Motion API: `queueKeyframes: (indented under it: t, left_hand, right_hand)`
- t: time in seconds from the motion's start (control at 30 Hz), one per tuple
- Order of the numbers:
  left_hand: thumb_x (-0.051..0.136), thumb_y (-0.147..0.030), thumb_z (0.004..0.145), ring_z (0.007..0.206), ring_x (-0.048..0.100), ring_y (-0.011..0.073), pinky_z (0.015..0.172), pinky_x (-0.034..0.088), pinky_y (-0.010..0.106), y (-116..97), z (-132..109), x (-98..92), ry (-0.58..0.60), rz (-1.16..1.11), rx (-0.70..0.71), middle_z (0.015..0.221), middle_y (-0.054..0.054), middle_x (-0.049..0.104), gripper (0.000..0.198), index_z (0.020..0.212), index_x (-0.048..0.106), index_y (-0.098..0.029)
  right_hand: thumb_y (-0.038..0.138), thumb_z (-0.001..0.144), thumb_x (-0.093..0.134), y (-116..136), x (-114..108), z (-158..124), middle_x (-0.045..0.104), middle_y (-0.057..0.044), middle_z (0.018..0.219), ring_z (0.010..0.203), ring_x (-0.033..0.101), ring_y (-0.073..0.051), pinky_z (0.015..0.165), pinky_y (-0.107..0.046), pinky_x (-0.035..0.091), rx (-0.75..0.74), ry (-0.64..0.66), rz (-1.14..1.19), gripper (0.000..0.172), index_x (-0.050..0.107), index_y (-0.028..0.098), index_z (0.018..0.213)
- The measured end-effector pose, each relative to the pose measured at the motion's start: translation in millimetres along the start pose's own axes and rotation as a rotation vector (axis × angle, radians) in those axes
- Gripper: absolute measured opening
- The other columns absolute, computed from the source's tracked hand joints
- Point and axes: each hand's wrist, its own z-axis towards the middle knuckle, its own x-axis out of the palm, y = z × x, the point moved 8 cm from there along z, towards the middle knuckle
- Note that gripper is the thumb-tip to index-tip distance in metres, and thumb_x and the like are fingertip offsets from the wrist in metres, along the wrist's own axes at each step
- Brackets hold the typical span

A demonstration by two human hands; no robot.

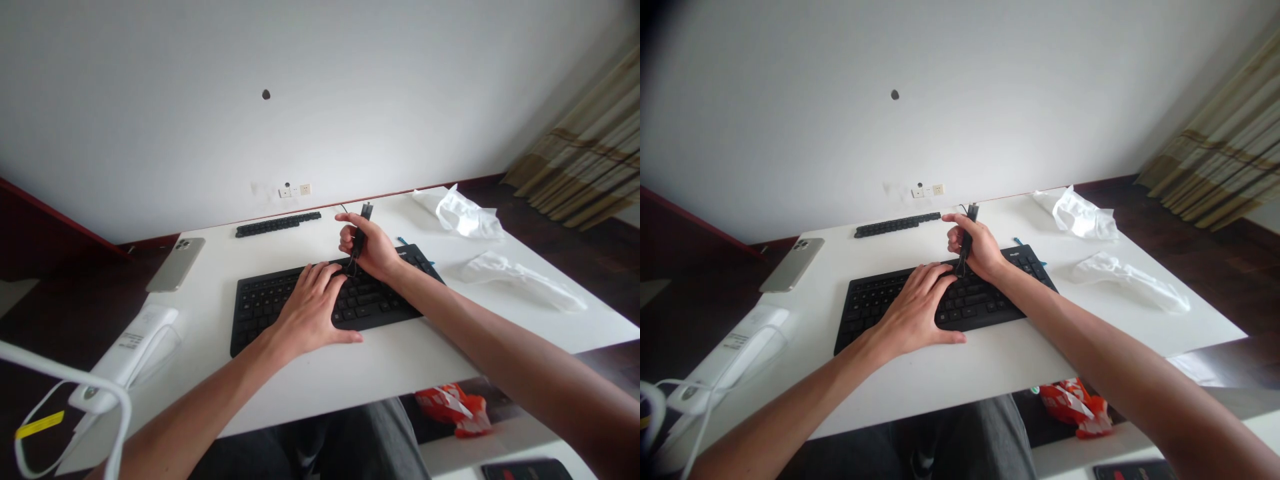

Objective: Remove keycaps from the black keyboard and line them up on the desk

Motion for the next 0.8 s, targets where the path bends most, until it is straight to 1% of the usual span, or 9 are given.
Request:
queueKeyframes:
  t: [0.07, 0.1, 0.17, 0.23, 0.37, 0.43, 0.53, 0.63, 0.8]
  left_hand:
    - [0.087, -0.073, 0.064, 0.142, 0.046, 0.0414, 0.125, 0.036, 0.060, 1, 0, 0.1, 0.000, -0.026, -0.012, 0.151, 0.018, 0.052, 0.096, 0.138, 0.059, -0.018]
    - [0.087, -0.072, 0.064, 0.142, 0.046, 0.0412, 0.125, 0.037, 0.060, 1, 0, 0.4, 0.004, -0.038, -0.015, 0.152, 0.017, 0.051, 0.097, 0.139, 0.059, -0.018]
    - [0.088, -0.071, 0.064, 0.145, 0.044, 0.0408, 0.125, 0.036, 0.059, 1, -1, 1.2, 0.018, -0.052, -0.017, 0.153, 0.017, 0.049, 0.097, 0.139, 0.058, -0.018]
    - [0.089, -0.070, 0.064, 0.146, 0.042, 0.0405, 0.127, 0.036, 0.058, 1, -1, 2.0, 0.033, -0.055, -0.022, 0.155, 0.017, 0.048, 0.097, 0.139, 0.058, -0.016]
    - [0.090, -0.068, 0.064, 0.147, 0.040, 0.0404, 0.127, 0.035, 0.057, 3, 0, 2.6, 0.042, -0.062, -0.035, 0.156, 0.017, 0.047, 0.096, 0.138, 0.058, -0.016]
    - [0.091, -0.067, 0.064, 0.147, 0.041, 0.0402, 0.127, 0.035, 0.057, 3, 0, 2.7, 0.037, -0.071, -0.036, 0.155, 0.017, 0.047, 0.096, 0.137, 0.057, -0.016]
    - [0.092, -0.066, 0.063, 0.146, 0.042, 0.0399, 0.127, 0.035, 0.058, 2, 0, 3.2, 0.031, -0.088, -0.034, 0.153, 0.017, 0.049, 0.095, 0.138, 0.057, -0.017]
    - [0.093, -0.063, 0.063, 0.145, 0.044, 0.0395, 0.126, 0.036, 0.058, 1, -1, 4.1, 0.030, -0.105, -0.038, 0.151, 0.016, 0.050, 0.094, 0.138, 0.056, -0.018]
    - [0.093, -0.062, 0.063, 0.143, 0.045, 0.0391, 0.125, 0.038, 0.056, 2, -1, 4.1, 0.023, -0.110, -0.045, 0.149, 0.017, 0.050, 0.094, 0.137, 0.055, -0.018]
  right_hand:
    - [0.051, 0.083, 0.078, -1, 0, 0, 0.051, 0.003, 0.068, 0.057, 0.036, -0.012, 0.054, -0.027, 0.035, 0.019, 0.000, 0.022, 0.034, 0.070, 0.022, 0.100]
    - [0.050, 0.083, 0.079, -1, 1, -1, 0.049, 0.004, 0.067, 0.055, 0.032, -0.011, 0.052, -0.026, 0.032, 0.025, 0.005, 0.033, 0.034, 0.069, 0.022, 0.100]
    - [0.043, 0.083, 0.078, 0, 2, -1, 0.041, 0.008, 0.061, 0.051, 0.024, -0.009, 0.048, -0.025, 0.026, 0.027, 0.012, 0.040, 0.031, 0.070, 0.021, 0.102]
    - [0.037, 0.082, 0.075, 2, 0, -1, 0.031, 0.010, 0.055, 0.049, 0.019, -0.009, 0.047, -0.025, 0.022, 0.016, 0.001, 0.045, 0.027, 0.071, 0.020, 0.102]
    - [0.035, 0.083, 0.070, 4, -6, 0, 0.020, 0.012, 0.050, 0.046, 0.016, -0.009, 0.046, -0.025, 0.023, -0.002, -0.044, 0.070, 0.016, 0.068, 0.020, 0.089]
    - [0.037, 0.085, 0.070, 2, -8, 1, 0.018, 0.012, 0.048, 0.046, 0.014, -0.009, 0.045, -0.024, 0.022, 0.016, -0.044, 0.093, 0.019, 0.065, 0.020, 0.080]
    - [0.039, 0.087, 0.069, -4, -7, 1, 0.018, 0.012, 0.046, 0.046, 0.011, -0.008, 0.044, -0.023, 0.021, 0.051, -0.032, 0.131, 0.025, 0.061, 0.020, 0.074]
    - [0.037, 0.088, 0.069, -8, -4, 0, 0.019, 0.012, 0.046, 0.046, 0.011, -0.008, 0.044, -0.022, 0.020, 0.074, -0.020, 0.130, 0.027, 0.059, 0.020, 0.070]
    - [0.034, 0.086, 0.067, -10, 0, -3, 0.018, 0.012, 0.047, 0.046, 0.011, -0.008, 0.043, -0.022, 0.020, 0.069, 0.012, 0.103, 0.024, 0.056, 0.020, 0.069]
